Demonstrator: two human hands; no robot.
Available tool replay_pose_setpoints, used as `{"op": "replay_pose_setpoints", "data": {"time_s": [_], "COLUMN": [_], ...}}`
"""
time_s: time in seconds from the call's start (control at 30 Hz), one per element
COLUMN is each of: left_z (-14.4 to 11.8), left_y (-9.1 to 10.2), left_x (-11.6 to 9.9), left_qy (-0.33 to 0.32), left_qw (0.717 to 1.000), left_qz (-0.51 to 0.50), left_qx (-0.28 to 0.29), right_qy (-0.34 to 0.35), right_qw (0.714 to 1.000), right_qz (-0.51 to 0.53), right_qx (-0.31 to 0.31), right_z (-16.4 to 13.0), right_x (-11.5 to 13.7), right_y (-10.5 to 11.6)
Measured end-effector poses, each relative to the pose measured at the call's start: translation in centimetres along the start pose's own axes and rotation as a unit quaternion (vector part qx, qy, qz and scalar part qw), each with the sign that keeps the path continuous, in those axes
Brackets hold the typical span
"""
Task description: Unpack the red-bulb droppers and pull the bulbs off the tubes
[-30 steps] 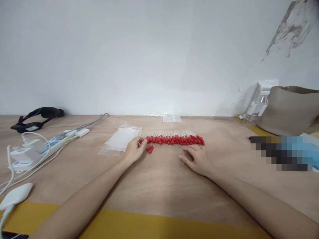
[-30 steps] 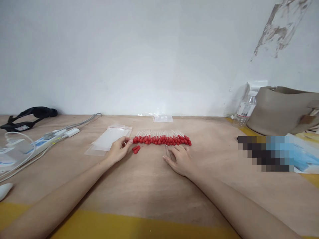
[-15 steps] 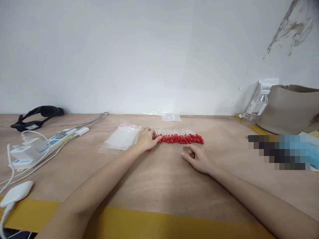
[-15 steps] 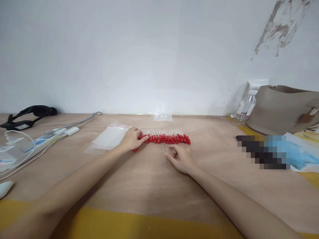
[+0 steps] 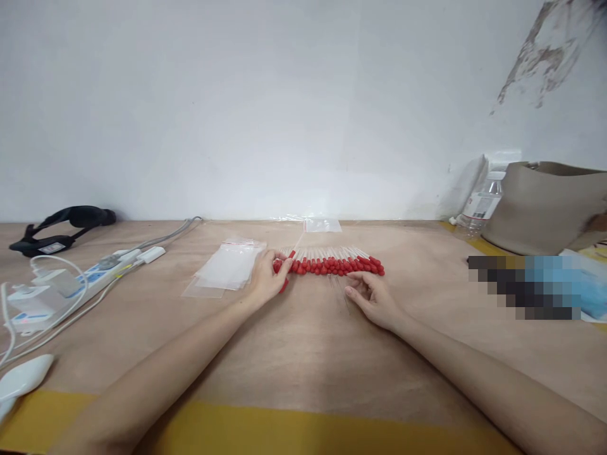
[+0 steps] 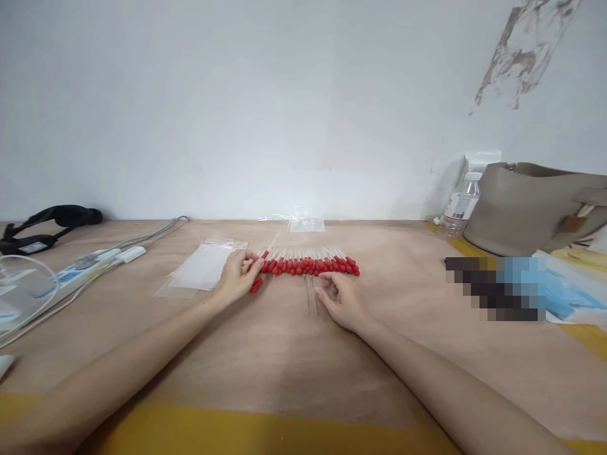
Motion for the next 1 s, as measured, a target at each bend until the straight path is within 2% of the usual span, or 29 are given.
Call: {"op": "replay_pose_setpoints", "data": {"time_s": [0.07,0.17,0.3,0.4,0.6,0.8,1.0], "left_z": [-1.6,-3.8,-5.1,-5.2,-5.6,-6.2,-6.8], "left_y": [-0.1,-0.7,-1.4,-1.6,-2.1,-2.5,-2.4], "left_x": [-0.6,-1.6,-2.7,-3.1,-3.8,-5.1,-5.7], "left_qy": [-0.045,-0.112,-0.169,-0.188,-0.226,-0.286,-0.346], "left_qw": [0.996,0.985,0.973,0.969,0.961,0.946,0.925], "left_qz": [-0.051,-0.065,-0.052,-0.051,-0.046,0.022,0.069], "left_qx": [0.05,0.115,0.147,0.154,0.149,0.153,0.143], "right_qy": [0.045,0.114,0.187,0.198,0.217,0.203,0.212], "right_qw": [0.997,0.983,0.964,0.961,0.959,0.964,0.965], "right_qz": [-0.052,-0.122,-0.189,-0.194,-0.176,-0.16,-0.115], "right_qx": [-0.044,-0.081,-0.021,0.024,0.046,0.057,0.103], "right_z": [0.1,0.0,-0.2,-0.2,0.0,-0.1,-0.5], "right_x": [1.1,2.6,3.9,4.1,4.7,5.2,5.8], "right_y": [0.9,1.6,0.8,-0.1,-1.6,-2.0,-2.4]}}
Point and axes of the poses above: each hand's wrist, its own z-axis towards the middle knuckle, its own y-axis out of the back of the hand, x = y × z, the point moved 6 cm from there along z, towards the middle knuckle, and after that the axes turned 5 degrees about y, right-handed, at the moved point
